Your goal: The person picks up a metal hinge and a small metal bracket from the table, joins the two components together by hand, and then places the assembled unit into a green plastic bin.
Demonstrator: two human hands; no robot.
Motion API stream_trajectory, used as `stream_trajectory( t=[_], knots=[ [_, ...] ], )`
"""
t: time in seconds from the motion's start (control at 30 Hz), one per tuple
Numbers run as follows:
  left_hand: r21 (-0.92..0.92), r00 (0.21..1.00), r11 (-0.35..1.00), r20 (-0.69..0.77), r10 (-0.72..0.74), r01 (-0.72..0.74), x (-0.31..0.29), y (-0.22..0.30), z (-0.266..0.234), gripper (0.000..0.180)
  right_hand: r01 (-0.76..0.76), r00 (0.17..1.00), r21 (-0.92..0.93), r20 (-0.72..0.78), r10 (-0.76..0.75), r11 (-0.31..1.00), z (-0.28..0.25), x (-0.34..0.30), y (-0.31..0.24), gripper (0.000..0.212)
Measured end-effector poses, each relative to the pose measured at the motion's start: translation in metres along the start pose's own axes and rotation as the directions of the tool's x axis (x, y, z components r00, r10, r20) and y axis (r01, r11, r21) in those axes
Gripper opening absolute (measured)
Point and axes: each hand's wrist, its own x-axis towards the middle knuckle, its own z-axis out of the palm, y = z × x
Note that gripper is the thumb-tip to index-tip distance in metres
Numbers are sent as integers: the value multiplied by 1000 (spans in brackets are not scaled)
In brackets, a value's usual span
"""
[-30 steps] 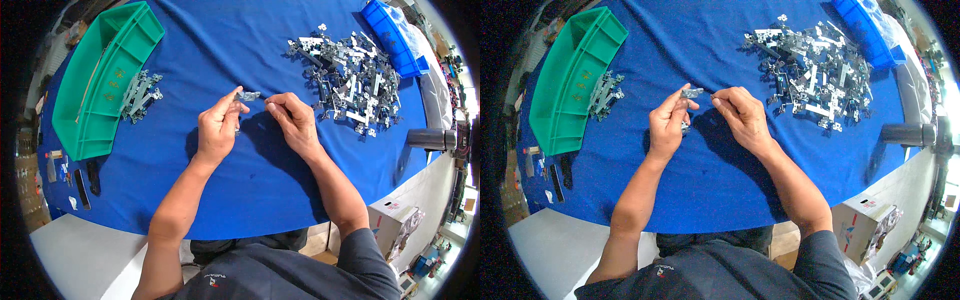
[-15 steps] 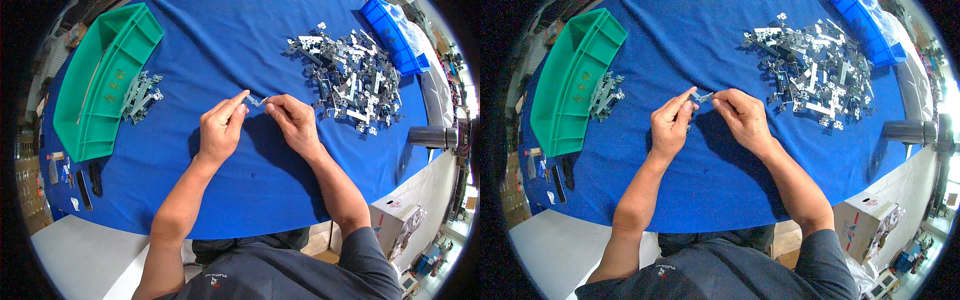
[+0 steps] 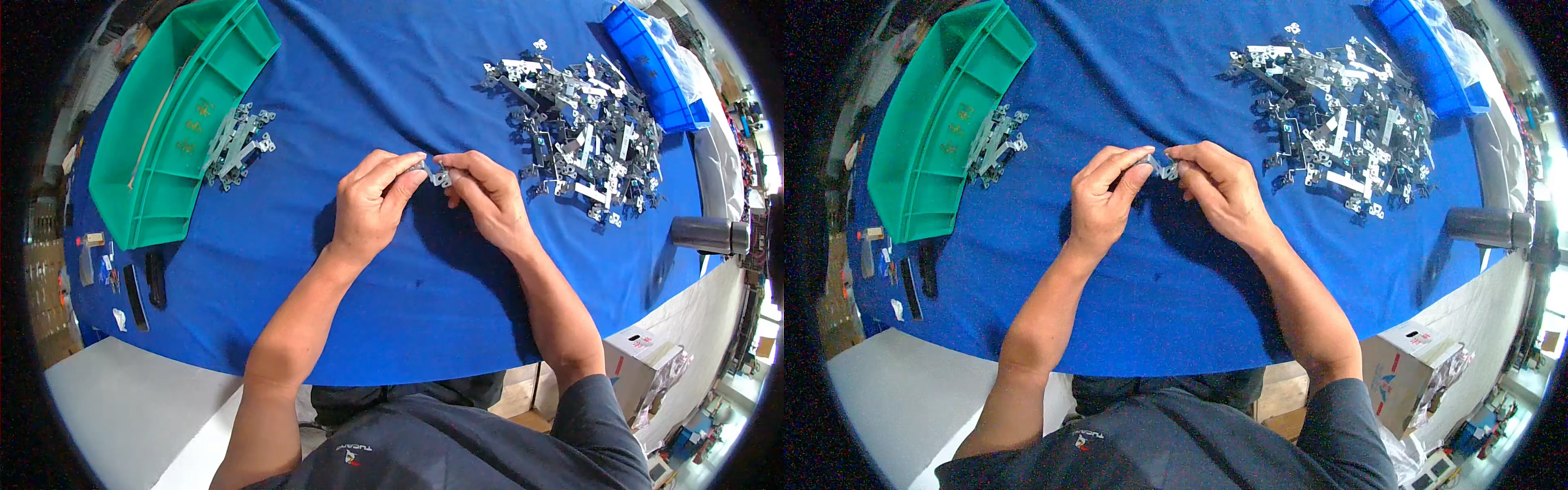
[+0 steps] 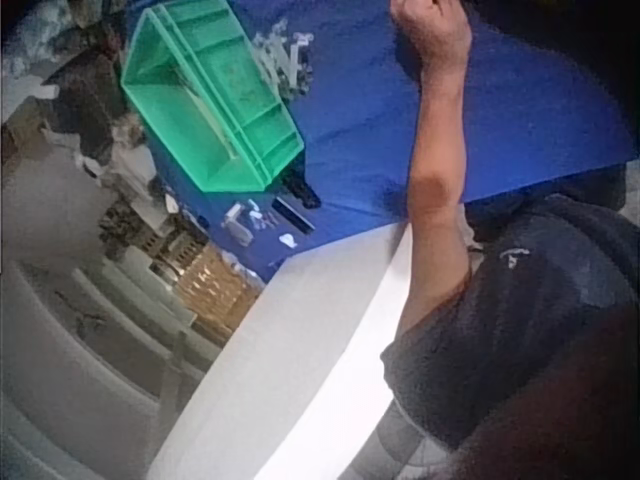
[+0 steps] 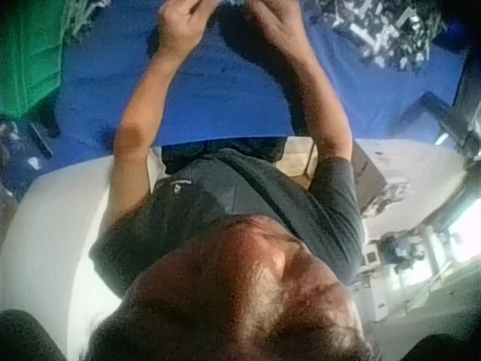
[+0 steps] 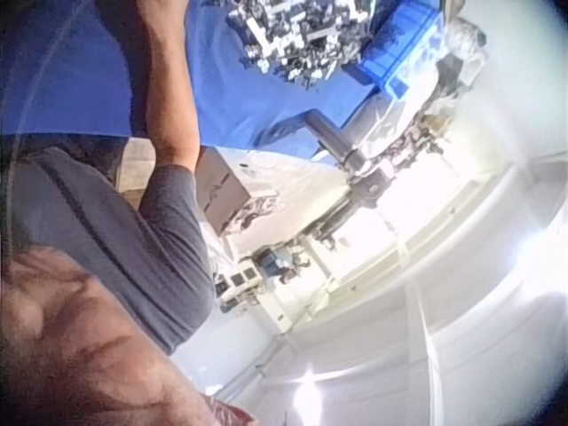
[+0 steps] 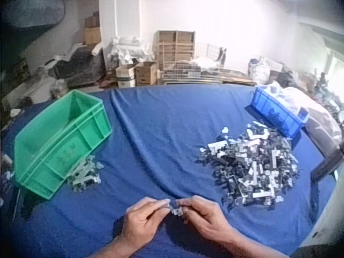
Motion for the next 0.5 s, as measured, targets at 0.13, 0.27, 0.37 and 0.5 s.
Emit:
stream_trajectory(
  t=[0.13, 0.27, 0.37, 0.5],
  knots=[
    [14, 1000, 1000, -5, -5, 5, 0, 0, -1, 17, -48, 998, 139, 36, 43, 989, -1, 1, -3, 26],
    [64, 999, 997, 29, 43, -45, -2, 3, 0, 18, -96, 994, 193, 64, 85, 977, -3, 2, -3, 25],
    [60, 997, 996, 43, 57, -60, -3, 3, 2, 19, -42, 997, 172, 74, 29, 984, -2, 1, 5, 21],
    [46, 992, 994, 88, 92, -96, -4, 1, 1, 19, -4, 1000, 116, -4, 4, 993, 2, 1, 1, 16]
  ],
)
